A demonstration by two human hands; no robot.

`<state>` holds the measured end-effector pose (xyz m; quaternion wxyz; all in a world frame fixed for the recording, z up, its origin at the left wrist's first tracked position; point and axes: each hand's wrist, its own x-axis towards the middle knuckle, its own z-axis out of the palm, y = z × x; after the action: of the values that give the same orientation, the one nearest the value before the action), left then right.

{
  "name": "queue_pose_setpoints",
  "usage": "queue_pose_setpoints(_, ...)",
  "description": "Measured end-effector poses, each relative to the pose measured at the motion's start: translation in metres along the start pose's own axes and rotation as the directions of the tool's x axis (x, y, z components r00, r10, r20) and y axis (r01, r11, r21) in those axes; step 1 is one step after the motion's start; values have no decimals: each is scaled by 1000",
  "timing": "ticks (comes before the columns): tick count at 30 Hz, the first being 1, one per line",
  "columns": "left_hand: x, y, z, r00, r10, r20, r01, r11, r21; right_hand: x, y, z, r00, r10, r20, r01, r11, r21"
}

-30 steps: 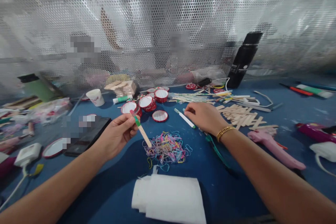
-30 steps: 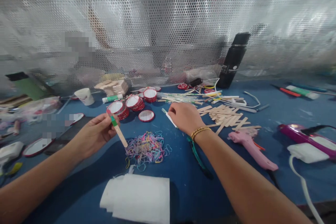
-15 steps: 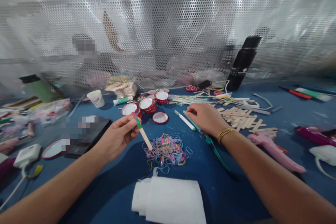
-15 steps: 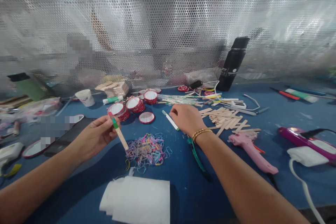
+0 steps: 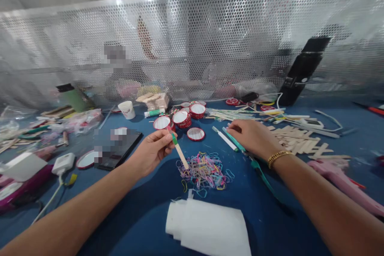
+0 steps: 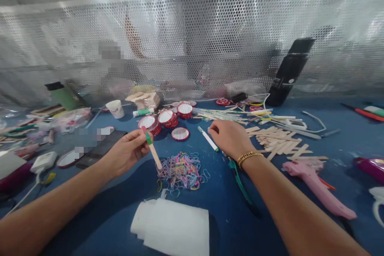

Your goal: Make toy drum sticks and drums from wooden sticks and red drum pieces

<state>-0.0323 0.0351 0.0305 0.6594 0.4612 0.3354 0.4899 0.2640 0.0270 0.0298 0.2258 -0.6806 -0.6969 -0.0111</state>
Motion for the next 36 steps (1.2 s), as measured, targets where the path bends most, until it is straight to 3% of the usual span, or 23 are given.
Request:
queue_pose_setpoints(12, -2, -3, -3, 999, 5, 31, -5, 1000, 19, 6, 15, 3, 999, 29, -20, -31, 995, -90)
queue_pose_setpoints(36, -4, -14, -10, 996, -17, 86, 13, 999, 46, 2, 17, 8, 984, 101, 146, -75, 982, -173)
